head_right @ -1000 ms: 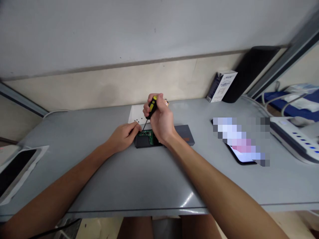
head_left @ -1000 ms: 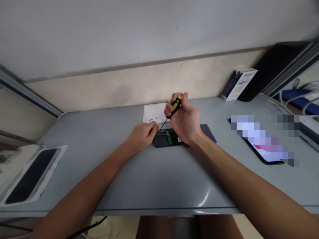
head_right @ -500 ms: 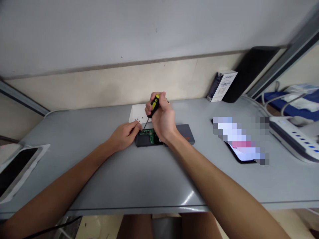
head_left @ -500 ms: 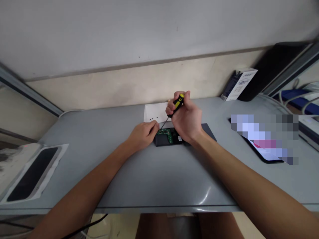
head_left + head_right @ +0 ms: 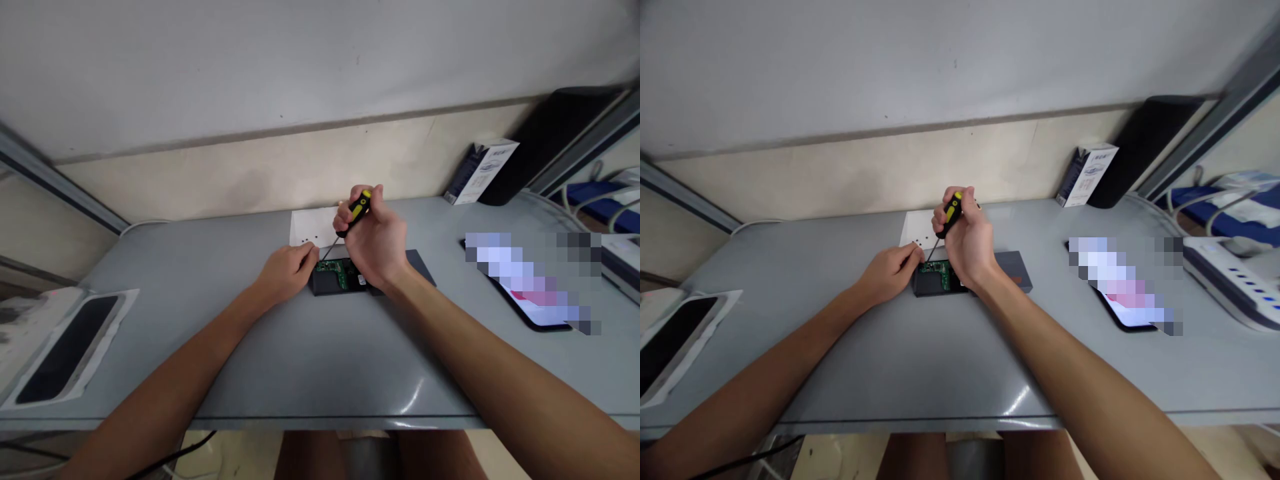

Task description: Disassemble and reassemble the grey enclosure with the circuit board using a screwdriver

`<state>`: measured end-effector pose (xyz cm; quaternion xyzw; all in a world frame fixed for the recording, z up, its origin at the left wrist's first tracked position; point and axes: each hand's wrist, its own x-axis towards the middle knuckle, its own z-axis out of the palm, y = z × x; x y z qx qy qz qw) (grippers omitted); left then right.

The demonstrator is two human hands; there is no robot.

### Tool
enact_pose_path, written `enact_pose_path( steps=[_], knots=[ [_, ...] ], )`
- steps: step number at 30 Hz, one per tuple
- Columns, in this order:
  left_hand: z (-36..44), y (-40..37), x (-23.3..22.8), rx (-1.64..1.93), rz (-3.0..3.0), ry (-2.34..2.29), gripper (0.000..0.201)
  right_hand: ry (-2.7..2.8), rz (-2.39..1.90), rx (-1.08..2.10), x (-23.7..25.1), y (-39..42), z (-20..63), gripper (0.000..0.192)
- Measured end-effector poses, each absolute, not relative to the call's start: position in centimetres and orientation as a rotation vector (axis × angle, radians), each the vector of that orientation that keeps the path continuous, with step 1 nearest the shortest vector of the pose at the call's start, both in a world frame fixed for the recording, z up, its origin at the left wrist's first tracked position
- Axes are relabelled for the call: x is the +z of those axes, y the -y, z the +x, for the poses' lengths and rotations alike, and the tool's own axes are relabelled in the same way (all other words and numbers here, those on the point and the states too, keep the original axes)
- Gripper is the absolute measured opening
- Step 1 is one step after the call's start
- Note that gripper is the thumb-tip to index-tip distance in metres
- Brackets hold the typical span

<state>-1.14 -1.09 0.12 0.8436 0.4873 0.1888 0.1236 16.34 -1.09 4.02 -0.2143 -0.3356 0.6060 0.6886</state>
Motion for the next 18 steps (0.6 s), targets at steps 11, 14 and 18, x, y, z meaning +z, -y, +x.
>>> enact_pose_path(
  steps=[11,14,18],
  knots=[
    [-1.31,1.03,-0.08,0.559,2.425,-1.413,0.038,0.728,-0.498,1.356,4.24,0.89,16.77,0.047],
    [-1.33,1.05,-0.24,0.588,2.4,-1.411,0.038,0.729,-0.488,1.354,4.23,0.78,16.89,0.047],
    [-1.3,1.08,-0.29,0.602,2.387,-1.412,0.037,0.745,-0.512,1.347,4.05,0.82,16.79,0.048]
  ],
)
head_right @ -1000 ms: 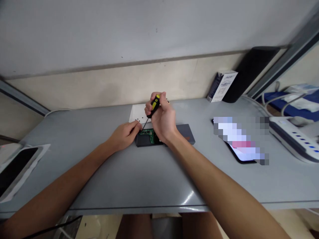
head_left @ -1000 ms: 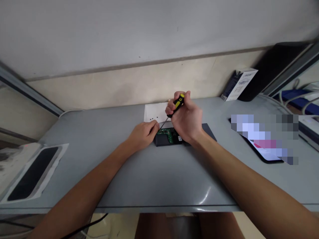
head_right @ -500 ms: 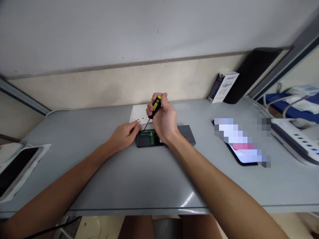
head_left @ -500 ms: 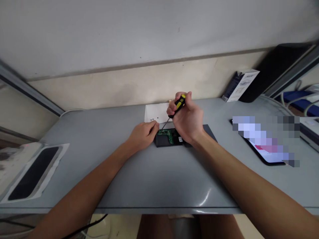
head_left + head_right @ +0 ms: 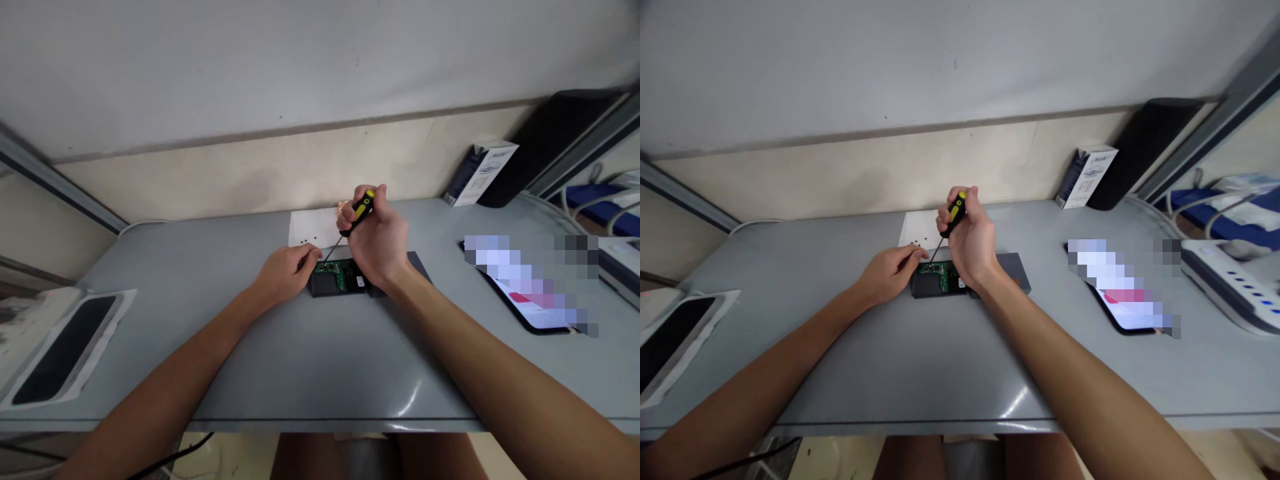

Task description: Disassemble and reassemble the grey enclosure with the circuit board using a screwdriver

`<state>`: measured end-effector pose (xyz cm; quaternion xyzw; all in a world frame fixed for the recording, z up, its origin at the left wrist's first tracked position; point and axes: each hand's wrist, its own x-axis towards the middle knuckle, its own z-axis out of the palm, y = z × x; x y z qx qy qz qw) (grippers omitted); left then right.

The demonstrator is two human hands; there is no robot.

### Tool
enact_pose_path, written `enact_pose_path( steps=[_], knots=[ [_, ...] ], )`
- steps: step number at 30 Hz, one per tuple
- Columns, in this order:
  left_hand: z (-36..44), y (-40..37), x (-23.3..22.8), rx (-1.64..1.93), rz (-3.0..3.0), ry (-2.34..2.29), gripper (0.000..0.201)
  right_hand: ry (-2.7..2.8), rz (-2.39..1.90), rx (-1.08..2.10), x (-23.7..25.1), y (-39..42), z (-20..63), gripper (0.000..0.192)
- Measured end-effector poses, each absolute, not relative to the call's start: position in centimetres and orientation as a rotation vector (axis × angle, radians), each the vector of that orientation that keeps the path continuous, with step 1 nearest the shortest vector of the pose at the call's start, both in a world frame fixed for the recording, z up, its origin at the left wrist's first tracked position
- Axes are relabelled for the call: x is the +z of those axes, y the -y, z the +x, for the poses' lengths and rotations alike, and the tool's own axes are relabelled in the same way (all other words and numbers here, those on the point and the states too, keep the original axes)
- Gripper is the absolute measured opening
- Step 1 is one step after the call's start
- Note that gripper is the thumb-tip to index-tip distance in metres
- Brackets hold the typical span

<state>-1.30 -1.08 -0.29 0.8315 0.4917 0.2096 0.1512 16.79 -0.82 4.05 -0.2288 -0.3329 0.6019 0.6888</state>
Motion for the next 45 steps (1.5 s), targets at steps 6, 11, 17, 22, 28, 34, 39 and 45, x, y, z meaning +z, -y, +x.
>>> enact_pose_path(
  steps=[6,11,17,22,28,34,39,45],
  knots=[
    [-1.2,1.1,-0.1,0.584,2.403,-1.419,0.037,0.7,-0.503,1.355,3.8,1.0,16.4,0.048],
    [-1.2,1.1,-0.1,0.596,2.419,-1.401,0.036,0.68,-0.521,1.361,4.0,0.9,16.5,0.046],
    [-1.2,1.2,0.1,0.578,2.416,-1.413,0.036,0.66,-0.51,1.372,4.0,1.1,16.3,0.045],
    [-1.2,1.2,0.1,0.575,2.412,-1.405,0.036,0.657,-0.486,1.363,4.0,1.1,16.4,0.044],
    [-1.1,1.3,0.2,0.584,2.405,-1.387,0.034,0.661,-0.512,1.34,4.1,1.0,16.4,0.044],
    [-1.0,1.4,0.3,0.691,2.333,-1.313,0.022,0.634,-0.479,1.347,4.0,0.7,16.8,0.045],
    [-1.1,1.0,0.1,0.802,2.286,-1.242,0.016,0.602,-0.471,1.359,4.0,0.2,17.5,0.045],
    [-1.7,0.9,0.3,0.852,2.292,-1.318,0.021,0.453,-0.428,1.291,4.0,-1.2,19.8,0.041]
  ],
)
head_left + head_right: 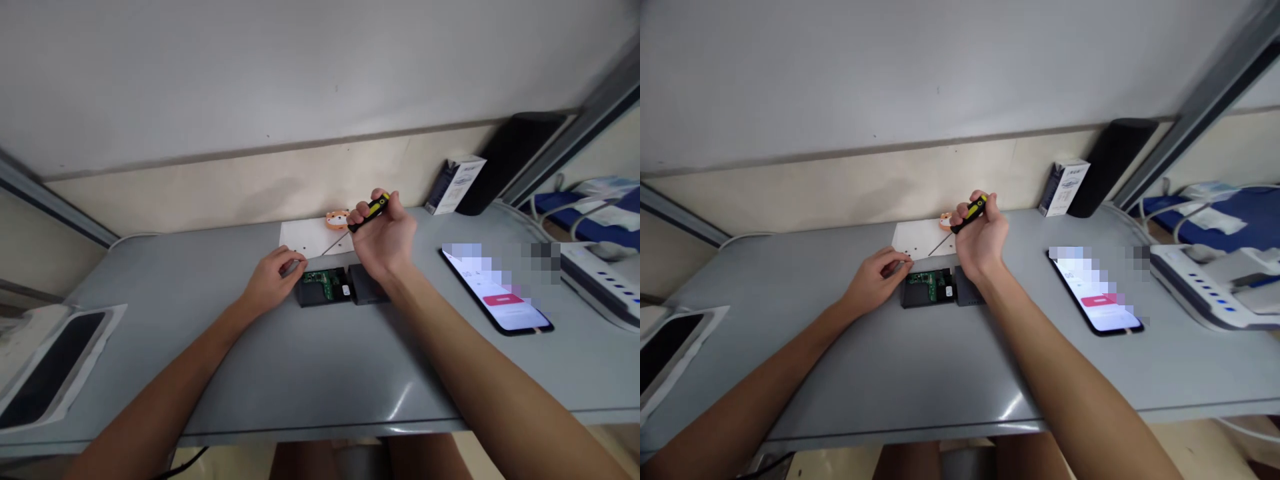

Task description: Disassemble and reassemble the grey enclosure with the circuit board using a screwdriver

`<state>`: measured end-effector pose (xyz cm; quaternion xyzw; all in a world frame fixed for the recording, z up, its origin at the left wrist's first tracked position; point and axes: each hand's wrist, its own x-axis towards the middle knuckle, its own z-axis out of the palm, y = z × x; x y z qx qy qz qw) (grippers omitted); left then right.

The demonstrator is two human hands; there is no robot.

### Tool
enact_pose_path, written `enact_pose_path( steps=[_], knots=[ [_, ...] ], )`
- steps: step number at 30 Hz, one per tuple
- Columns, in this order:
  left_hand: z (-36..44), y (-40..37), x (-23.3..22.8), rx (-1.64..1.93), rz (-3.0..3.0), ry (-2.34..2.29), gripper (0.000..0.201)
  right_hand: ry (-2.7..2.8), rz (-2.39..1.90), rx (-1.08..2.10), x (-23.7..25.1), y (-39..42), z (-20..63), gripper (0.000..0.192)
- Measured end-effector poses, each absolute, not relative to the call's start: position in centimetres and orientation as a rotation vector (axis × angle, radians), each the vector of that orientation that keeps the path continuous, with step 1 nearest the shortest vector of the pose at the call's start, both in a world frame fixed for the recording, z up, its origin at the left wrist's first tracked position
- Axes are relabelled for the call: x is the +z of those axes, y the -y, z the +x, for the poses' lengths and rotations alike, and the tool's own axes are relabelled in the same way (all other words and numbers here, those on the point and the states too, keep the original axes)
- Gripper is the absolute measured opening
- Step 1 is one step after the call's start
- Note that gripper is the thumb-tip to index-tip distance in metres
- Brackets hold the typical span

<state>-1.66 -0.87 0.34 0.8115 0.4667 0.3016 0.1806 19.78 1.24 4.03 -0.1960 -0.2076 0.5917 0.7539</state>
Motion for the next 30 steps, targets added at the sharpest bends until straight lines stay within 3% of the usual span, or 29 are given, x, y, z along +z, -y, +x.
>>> enact_pose_path(
  steps=[7,15,26,30],
  knots=[
    [-1.1,1.2,2.5,0.749,2.622,-1.662,0.029,0.246,-0.452,1.217,2.9,-3.7,22.9,0.037],
    [3.5,-4.0,4.8,0.365,2.618,-1.497,0.025,0.245,-0.445,1.193,2.5,-4.6,24.5,0.033],
    [4.6,-4.9,3.5,0.257,2.59,-1.465,0.021,0.171,-0.423,1.23,3.6,-4.2,24.2,0.034],
    [4.1,-3.3,4.1,0.253,2.563,-1.499,0.033,0.288,-0.454,1.148,3.8,-4.3,24.4,0.038]
  ],
)
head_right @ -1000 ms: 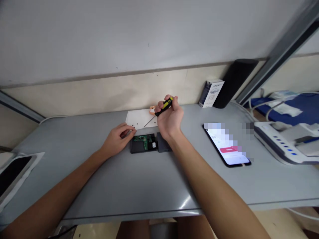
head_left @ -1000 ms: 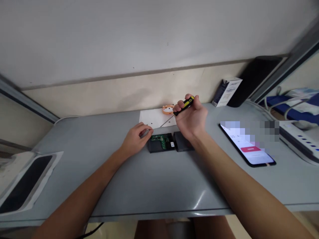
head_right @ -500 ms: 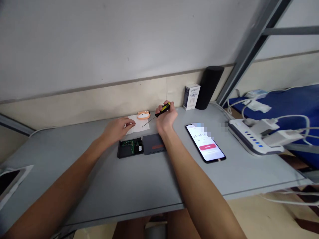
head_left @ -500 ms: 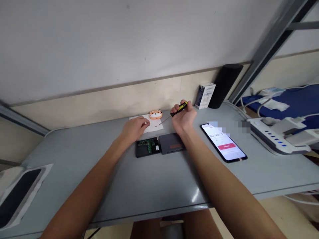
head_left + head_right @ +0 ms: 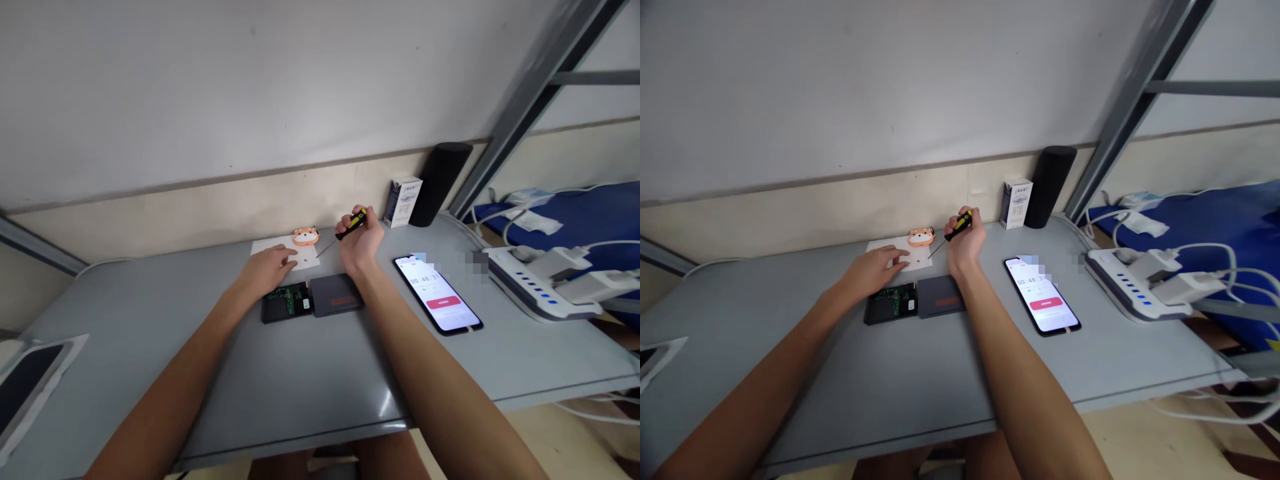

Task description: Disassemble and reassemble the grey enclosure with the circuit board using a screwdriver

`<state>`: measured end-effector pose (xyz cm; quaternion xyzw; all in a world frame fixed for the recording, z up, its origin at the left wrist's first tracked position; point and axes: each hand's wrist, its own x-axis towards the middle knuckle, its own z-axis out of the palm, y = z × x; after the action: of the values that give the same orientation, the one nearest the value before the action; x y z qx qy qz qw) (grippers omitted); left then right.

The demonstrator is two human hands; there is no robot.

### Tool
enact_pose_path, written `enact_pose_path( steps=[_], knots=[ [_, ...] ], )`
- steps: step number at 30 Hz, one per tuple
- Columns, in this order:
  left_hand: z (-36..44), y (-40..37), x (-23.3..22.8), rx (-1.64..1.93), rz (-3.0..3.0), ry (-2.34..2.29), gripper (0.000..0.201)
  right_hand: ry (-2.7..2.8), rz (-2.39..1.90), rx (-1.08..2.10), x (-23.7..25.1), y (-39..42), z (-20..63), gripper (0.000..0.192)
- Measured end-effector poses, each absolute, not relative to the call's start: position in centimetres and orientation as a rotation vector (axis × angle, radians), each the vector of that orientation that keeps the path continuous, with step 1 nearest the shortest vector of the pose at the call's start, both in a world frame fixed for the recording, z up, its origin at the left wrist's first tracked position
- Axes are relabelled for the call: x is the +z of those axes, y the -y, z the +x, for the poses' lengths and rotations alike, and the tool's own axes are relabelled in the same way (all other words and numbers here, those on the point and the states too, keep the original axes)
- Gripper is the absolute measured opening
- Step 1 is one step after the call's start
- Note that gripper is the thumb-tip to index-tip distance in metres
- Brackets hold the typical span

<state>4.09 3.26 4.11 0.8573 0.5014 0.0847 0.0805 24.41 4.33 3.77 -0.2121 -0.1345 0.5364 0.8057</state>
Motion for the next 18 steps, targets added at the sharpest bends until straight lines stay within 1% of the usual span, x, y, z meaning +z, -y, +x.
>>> enact_pose_path(
  steps=[2,6,9,12,18],
  knots=[
    [3.6,-1.8,4.2,0.277,2.549,-1.486,0.044,0.402,-0.461,1.078,3.9,-4.3,24.5,0.041],
    [2.6,1.0,3.3,0.231,2.509,-1.216,0.071,0.7,-0.507,0.965,4.2,-3.9,24.7,0.043],
    [2.2,1.7,2.4,0.21,2.48,-1.206,0.085,0.924,-0.588,0.914,4.3,-3.3,24.7,0.047],
    [1.9,1.7,2.0,0.239,2.464,-1.244,0.087,1.142,-0.677,0.815,4.2,-2.5,24.5,0.049],
    [1.4,1.6,1.7,0.405,2.429,-1.246,0.084,1.575,-0.911,0.509,4.6,-0.6,23.9,0.05]
  ],
)
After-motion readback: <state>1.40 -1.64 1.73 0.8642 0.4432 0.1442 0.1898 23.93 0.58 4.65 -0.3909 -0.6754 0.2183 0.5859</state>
